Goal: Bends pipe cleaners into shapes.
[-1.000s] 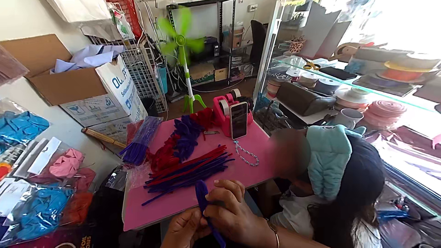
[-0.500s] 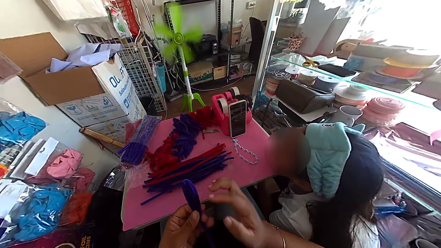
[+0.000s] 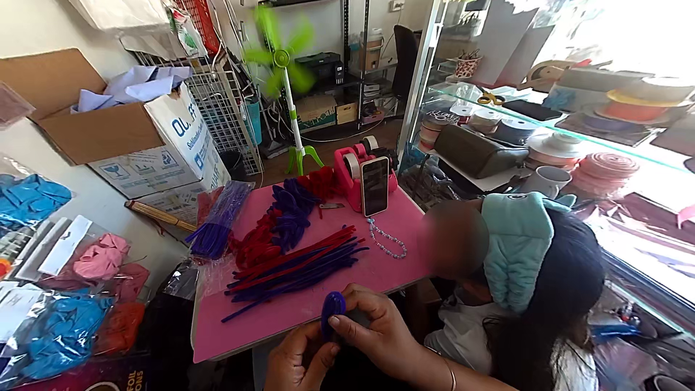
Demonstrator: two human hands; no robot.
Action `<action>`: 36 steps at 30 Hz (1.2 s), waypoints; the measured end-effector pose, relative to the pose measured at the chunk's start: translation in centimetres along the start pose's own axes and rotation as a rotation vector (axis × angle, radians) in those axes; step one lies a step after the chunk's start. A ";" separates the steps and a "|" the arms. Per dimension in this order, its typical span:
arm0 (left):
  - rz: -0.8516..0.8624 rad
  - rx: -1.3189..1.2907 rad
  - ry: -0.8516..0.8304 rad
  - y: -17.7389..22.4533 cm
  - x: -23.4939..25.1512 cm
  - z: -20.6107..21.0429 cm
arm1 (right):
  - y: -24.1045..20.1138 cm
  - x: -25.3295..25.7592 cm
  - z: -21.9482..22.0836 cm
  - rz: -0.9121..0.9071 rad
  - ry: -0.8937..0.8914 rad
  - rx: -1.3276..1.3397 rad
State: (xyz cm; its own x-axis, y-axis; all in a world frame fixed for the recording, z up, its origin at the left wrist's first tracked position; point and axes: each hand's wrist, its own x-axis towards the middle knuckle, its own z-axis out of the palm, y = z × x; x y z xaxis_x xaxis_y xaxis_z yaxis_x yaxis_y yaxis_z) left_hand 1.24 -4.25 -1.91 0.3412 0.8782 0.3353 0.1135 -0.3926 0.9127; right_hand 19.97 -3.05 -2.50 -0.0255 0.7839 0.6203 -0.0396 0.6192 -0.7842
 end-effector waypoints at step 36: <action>-0.039 -0.188 0.023 0.0 -0.2 0.5 | 0.2 0.0 0.0 -0.017 0.040 -0.042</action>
State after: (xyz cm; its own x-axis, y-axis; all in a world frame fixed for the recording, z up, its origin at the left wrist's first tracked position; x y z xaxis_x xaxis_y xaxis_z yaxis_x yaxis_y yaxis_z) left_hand 1.59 -4.57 -2.13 0.3179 0.8986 0.3025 -0.0513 -0.3022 0.9518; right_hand 19.94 -2.98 -2.67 0.0149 0.7740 0.6330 0.0020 0.6331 -0.7741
